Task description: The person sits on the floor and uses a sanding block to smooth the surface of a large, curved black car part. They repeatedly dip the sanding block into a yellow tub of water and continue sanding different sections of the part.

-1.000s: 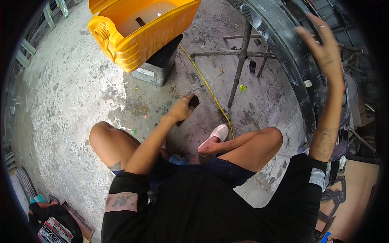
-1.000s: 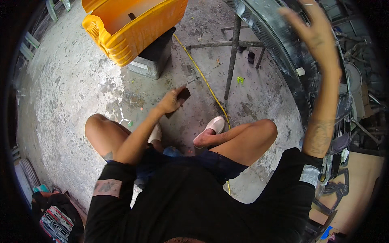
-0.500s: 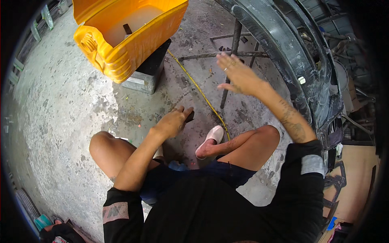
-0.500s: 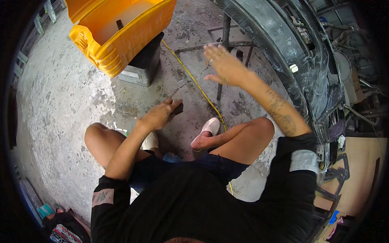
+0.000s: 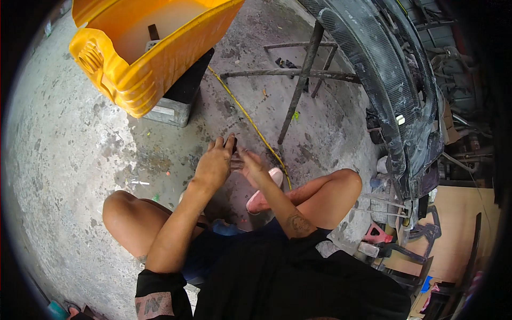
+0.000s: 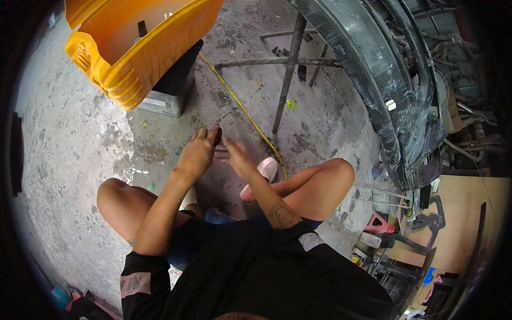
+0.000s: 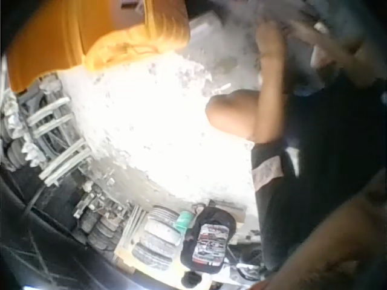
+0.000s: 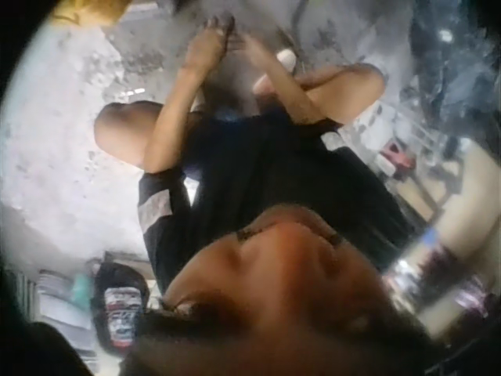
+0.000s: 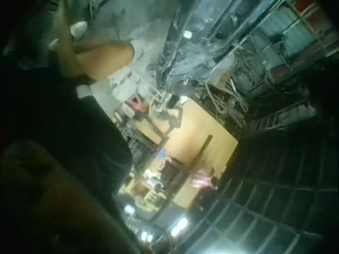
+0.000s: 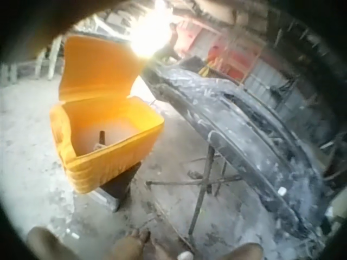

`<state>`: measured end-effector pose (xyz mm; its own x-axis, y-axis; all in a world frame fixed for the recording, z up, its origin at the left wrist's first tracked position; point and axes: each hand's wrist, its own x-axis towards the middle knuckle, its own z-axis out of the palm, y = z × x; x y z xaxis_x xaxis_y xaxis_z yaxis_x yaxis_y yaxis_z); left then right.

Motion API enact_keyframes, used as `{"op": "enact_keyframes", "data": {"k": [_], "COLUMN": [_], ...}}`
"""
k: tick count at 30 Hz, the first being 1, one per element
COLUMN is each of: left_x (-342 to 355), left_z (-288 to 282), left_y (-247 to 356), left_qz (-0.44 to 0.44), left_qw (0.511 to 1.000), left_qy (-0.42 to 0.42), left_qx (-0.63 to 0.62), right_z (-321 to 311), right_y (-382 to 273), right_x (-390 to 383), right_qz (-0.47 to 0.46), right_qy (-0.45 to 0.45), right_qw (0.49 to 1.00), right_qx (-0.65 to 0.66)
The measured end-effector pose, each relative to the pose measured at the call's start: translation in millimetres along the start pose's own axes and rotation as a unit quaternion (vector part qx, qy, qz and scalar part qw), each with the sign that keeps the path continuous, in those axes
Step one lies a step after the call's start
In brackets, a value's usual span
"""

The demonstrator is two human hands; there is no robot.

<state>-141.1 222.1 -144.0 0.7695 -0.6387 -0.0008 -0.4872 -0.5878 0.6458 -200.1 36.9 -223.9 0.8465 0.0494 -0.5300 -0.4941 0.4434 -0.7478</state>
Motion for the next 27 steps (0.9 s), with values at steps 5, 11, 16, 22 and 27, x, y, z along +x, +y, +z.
{"op": "enact_keyframes", "data": {"k": [5, 11, 16, 22, 27], "left_x": [-2.4, -0.4, 0.1, -1.4, -2.8], "left_z": [12.9, 7.2, 3.7, -6.7, -0.9], "left_y": [-6.8, -0.3, 4.0, 2.2, -6.9], "left_qz": [-0.002, -0.014, -0.035, -0.033, -0.069], "left_qw": [1.0, 0.998, 0.995, 0.981, 0.963], "left_qy": [-0.01, 0.005, 0.058, 0.093, 0.157], "left_qx": [0.01, -0.057, -0.07, -0.17, -0.208], "right_z": [10.8, 12.6, 10.9, 9.3, -17.4], "right_y": [17.5, 5.0, -3.8, -18.4, -42.4], "right_x": [-7.9, -14.6, -22.5, -20.0, -11.8], "right_qz": [-0.034, -0.093, -0.097, -0.102, -0.096], "right_qy": [-0.019, -0.007, 0.01, 0.006, 0.086], "right_qw": [0.997, 0.995, 0.993, 0.995, 0.987], "right_qx": [0.071, 0.045, 0.06, 0.006, -0.098]}}
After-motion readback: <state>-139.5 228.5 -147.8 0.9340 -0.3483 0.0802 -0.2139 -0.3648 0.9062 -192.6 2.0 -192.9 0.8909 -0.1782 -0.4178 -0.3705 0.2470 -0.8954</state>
